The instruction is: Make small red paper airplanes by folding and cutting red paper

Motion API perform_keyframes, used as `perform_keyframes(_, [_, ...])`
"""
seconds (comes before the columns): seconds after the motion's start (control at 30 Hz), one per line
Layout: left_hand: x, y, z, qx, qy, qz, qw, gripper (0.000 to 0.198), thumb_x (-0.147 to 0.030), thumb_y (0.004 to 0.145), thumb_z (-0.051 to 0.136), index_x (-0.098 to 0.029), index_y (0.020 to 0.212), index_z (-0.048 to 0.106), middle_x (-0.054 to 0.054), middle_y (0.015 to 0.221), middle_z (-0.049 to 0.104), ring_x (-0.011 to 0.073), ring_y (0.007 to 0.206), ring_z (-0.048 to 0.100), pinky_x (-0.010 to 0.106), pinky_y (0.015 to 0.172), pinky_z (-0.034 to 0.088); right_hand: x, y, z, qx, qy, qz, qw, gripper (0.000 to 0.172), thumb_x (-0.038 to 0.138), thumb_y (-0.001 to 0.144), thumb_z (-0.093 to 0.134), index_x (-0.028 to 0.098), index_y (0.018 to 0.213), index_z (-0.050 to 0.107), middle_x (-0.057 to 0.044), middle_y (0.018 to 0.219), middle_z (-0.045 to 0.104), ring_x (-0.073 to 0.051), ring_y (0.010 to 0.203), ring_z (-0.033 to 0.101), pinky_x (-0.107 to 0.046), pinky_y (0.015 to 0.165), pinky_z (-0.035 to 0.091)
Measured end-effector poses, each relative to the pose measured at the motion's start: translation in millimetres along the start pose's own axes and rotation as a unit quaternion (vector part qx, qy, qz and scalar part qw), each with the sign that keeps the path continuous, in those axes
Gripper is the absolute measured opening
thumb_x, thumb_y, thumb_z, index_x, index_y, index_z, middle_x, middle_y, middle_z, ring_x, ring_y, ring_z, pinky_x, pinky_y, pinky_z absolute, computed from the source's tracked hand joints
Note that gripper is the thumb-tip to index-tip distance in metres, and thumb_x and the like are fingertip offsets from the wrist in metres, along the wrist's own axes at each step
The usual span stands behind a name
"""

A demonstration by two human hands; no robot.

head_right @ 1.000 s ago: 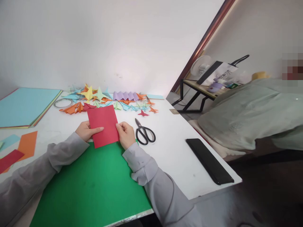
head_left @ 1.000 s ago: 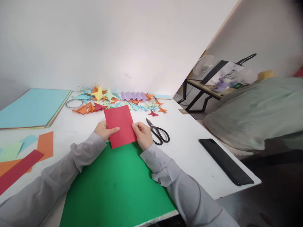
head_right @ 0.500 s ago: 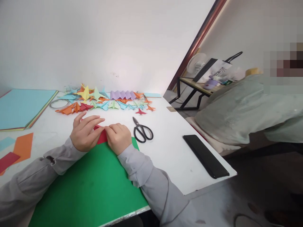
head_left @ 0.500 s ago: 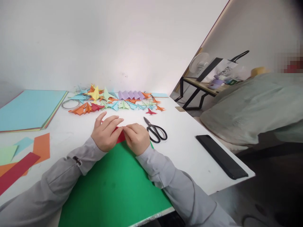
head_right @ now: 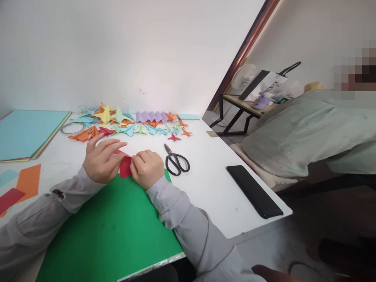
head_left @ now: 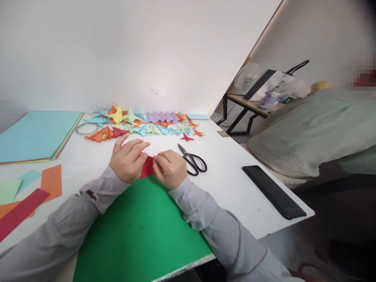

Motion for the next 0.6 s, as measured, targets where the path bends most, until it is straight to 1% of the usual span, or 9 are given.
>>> perform_keyframes(0.07, [7.0,-0.1,-0.5,0.006,0.014,-0.007,1.0,0.018,-0.01,0.07,0.049,-0.022,0.069,0.063,0.005,0.106,0.066,0.0222,0.1,0.058,0.05,0.096,0.033,-3.6,0.3,0.4,-0.005,0.001,0.009,1.0,0.02,0.02,0.083,0.045,0.017,0.072,0.062,-0.005,0.071,0.063,-0.015,0.068,0.052,-0.03,0.062,0.039])
perform_keyframes(0.2, [23.6,-1.0,-2.4,0.013,0.015,-0.051,0.998,0.017,-0.013,0.069,0.052,-0.024,0.069,0.064,0.005,0.107,0.065,0.0256,0.102,0.057,0.054,0.095,0.031,-14.1,-0.5,3.2,-0.015,0.007,0.045,0.999,0.019,0.019,0.082,0.046,0.018,0.069,0.061,-0.005,0.069,0.062,-0.016,0.069,0.053,-0.029,0.063,0.04])
perform_keyframes(0.27, [30.5,-0.7,-4.6,0.014,0.019,-0.062,0.998,0.016,-0.013,0.068,0.052,-0.024,0.068,0.064,0.005,0.106,0.065,0.0257,0.101,0.057,0.054,0.095,0.031,-19.9,-1.4,4.5,-0.023,0.011,0.061,0.998,0.019,0.019,0.082,0.047,0.018,0.067,0.059,-0.005,0.068,0.062,-0.016,0.069,0.054,-0.029,0.063,0.041])
perform_keyframes(0.37, [39.1,0.6,-11.1,-0.009,0.045,-0.069,0.997,0.015,-0.013,0.069,0.051,-0.022,0.068,0.063,0.006,0.103,0.067,0.0244,0.096,0.059,0.051,0.094,0.033,-28.1,-2.5,2.9,-0.051,0.017,0.085,0.995,0.02,0.018,0.081,0.046,0.019,0.065,0.058,-0.005,0.066,0.061,-0.016,0.067,0.055,-0.029,0.062,0.043])
perform_keyframes(0.43, [42.0,1.4,-14.0,-0.015,0.059,-0.075,0.995,0.015,-0.013,0.069,0.051,-0.022,0.069,0.064,0.006,0.101,0.067,0.0248,0.096,0.059,0.051,0.094,0.033,-30.9,-2.6,-0.9,-0.079,0.028,0.099,0.992,0.017,0.017,0.081,0.046,0.019,0.071,0.059,-0.006,0.069,0.062,-0.017,0.07,0.056,-0.03,0.065,0.045])
perform_keyframes(0.5, [39.9,2.0,-13.2,-0.001,0.053,-0.076,0.996,0.017,-0.012,0.069,0.05,-0.022,0.069,0.064,0.007,0.103,0.066,0.0254,0.097,0.058,0.052,0.093,0.034,-29.6,-2.2,-5.1,-0.102,0.046,0.102,0.989,0.014,0.017,0.081,0.046,0.018,0.084,0.06,-0.008,0.079,0.064,-0.019,0.078,0.057,-0.032,0.071,0.046])
perform_keyframes(0.57, [31.7,2.6,-9.8,0.017,0.033,-0.062,0.997,0.018,-0.01,0.069,0.049,-0.021,0.068,0.063,0.007,0.104,0.066,0.0249,0.098,0.058,0.051,0.091,0.036,-23.7,-1.2,-7.8,-0.105,0.056,0.085,0.989,0.02,0.019,0.081,0.048,0.014,0.098,0.058,-0.012,0.091,0.063,-0.022,0.088,0.056,-0.035,0.077,0.045])
perform_keyframes(0.6, [25.9,2.9,-8.6,0.013,0.027,-0.051,0.998,0.019,-0.009,0.07,0.048,-0.02,0.068,0.063,0.007,0.103,0.066,0.0241,0.097,0.059,0.05,0.091,0.037,-19.2,-0.5,-8.0,-0.095,0.057,0.066,0.992,0.023,0.02,0.081,0.049,0.014,0.102,0.057,-0.013,0.095,0.062,-0.022,0.091,0.055,-0.036,0.078,0.045])
Point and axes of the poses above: each hand's wrist, its own y-axis towards the middle knuckle, its own z-axis out of the palm, x = y × z, the point moved 4 cm from there along y, towards the middle knuckle
